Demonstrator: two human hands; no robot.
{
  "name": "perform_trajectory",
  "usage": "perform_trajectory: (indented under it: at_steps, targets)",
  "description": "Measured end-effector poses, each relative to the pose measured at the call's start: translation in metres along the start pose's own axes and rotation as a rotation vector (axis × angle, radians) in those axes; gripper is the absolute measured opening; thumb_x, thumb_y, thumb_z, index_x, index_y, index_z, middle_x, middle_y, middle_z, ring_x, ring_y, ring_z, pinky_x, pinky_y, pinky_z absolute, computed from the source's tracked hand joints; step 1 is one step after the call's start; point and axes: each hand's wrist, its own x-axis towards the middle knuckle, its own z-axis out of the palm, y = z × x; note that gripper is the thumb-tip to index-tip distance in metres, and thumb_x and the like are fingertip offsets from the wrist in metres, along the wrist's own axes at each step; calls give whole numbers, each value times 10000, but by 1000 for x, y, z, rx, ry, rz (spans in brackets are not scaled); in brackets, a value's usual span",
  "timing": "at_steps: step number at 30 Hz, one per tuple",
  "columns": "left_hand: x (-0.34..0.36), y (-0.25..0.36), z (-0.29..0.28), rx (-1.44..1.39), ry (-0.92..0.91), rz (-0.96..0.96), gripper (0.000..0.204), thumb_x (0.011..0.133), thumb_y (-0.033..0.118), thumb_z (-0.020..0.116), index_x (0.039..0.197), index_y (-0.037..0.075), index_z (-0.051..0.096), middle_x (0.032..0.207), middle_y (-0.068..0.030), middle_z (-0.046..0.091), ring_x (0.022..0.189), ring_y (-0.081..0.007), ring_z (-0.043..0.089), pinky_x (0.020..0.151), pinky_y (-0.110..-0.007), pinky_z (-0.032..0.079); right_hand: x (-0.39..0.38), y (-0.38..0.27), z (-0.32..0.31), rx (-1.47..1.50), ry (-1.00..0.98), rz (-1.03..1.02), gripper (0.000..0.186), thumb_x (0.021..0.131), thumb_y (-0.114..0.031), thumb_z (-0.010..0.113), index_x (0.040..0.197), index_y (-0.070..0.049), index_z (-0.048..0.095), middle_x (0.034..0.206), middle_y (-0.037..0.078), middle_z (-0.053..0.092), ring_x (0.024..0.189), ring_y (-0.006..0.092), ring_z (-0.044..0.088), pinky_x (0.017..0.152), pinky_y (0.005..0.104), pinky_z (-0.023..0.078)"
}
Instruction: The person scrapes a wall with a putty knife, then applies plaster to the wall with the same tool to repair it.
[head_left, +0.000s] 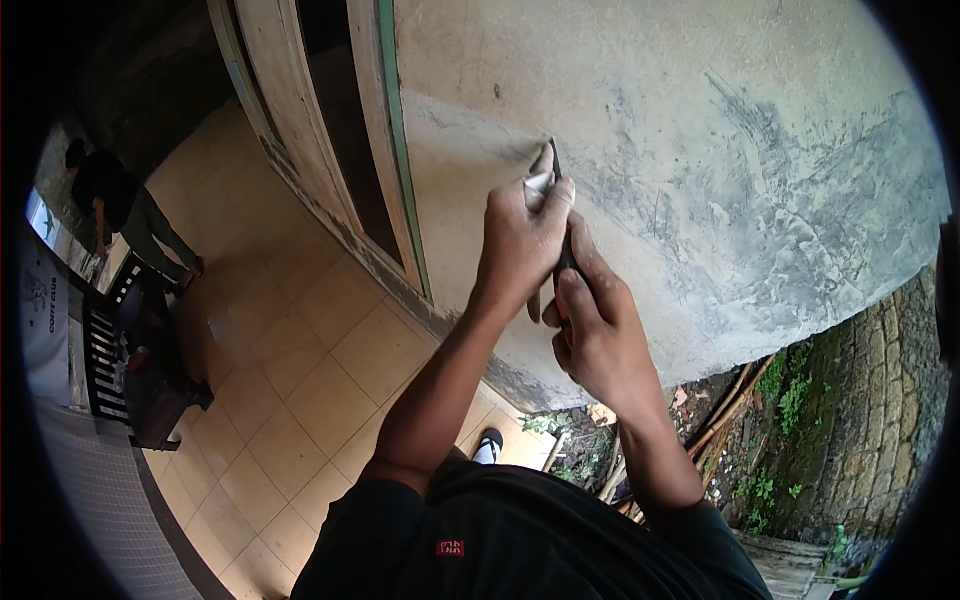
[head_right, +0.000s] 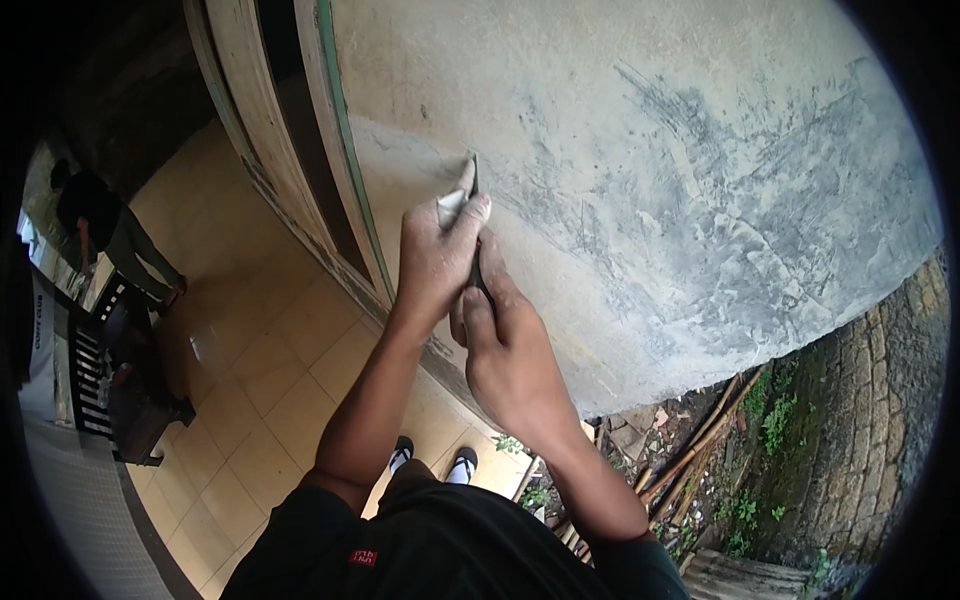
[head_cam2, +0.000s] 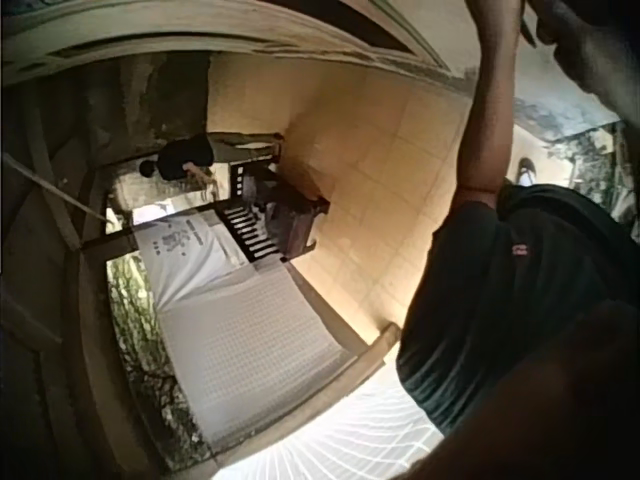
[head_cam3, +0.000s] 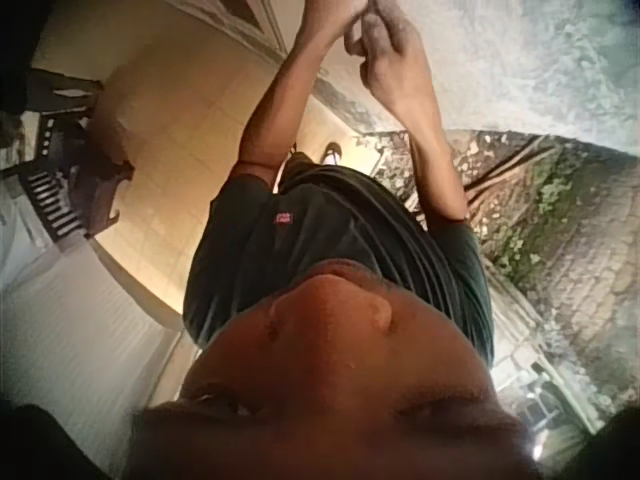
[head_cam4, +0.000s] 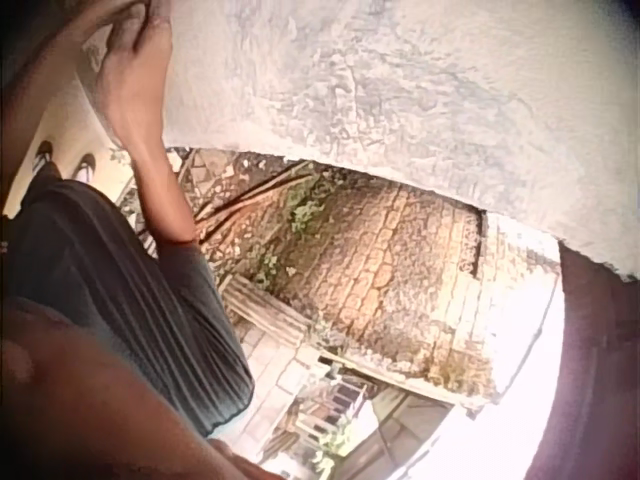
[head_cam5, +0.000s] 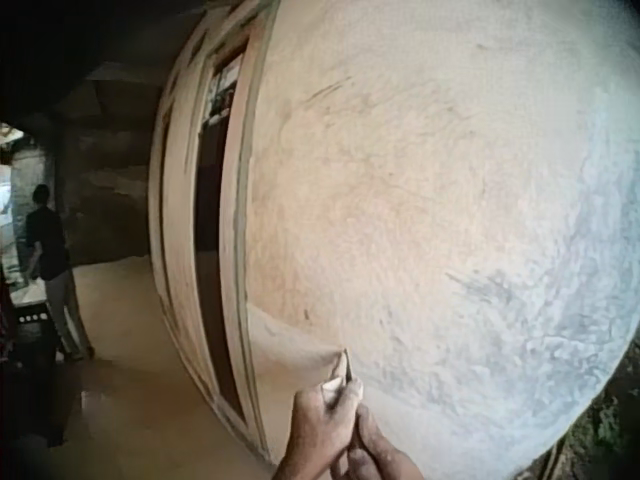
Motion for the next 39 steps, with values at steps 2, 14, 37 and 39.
perform_trajectory:
  at_steps: [2, 14, 37, 39]
  targets:
    - [7, -1, 0, 17, 0, -50, 414, 929, 109, 556, 1311, -42, 500, 677, 78, 418, 589, -32, 341, 484, -225, 318, 5, 13, 1, -2, 40, -35, 503, 1015, -150, 349, 1503, -108, 234, 721, -2, 465, 496, 39, 345, 432, 195, 324]
    - [6, -6, -5, -27, 42, -37, 214, 934, 131, 569, 915, -74, 624, 604, 52, 460, 555, -40, 379, 476, -241, 340, 7, 7, 0, -26, 3, -10, 508, 1015, -152, 345, 1510, -151, 231, 715, -9, 462, 507, 46, 369, 446, 206, 336]
    - [26, -13, -21, 17, 10, -81, 403, 937, 113, 567, 1305, -41, 512, 639, 88, 393, 565, -24, 329, 466, -237, 305, 27, 13, 16, -149, 35, -71, 518, 1013, -129, 334, 1515, -120, 206, 702, -11, 457, 525, 46, 364, 481, 206, 347]
    - [7, -12, -19, 36, -6, -54, 402, 938, 114, 566, 1302, -47, 512, 644, 88, 395, 571, -25, 329, 467, -236, 305, 10, 14, 15, -154, 40, -35, 518, 1014, -136, 343, 1514, -117, 208, 710, -12, 457, 529, 49, 366, 482, 205, 347]
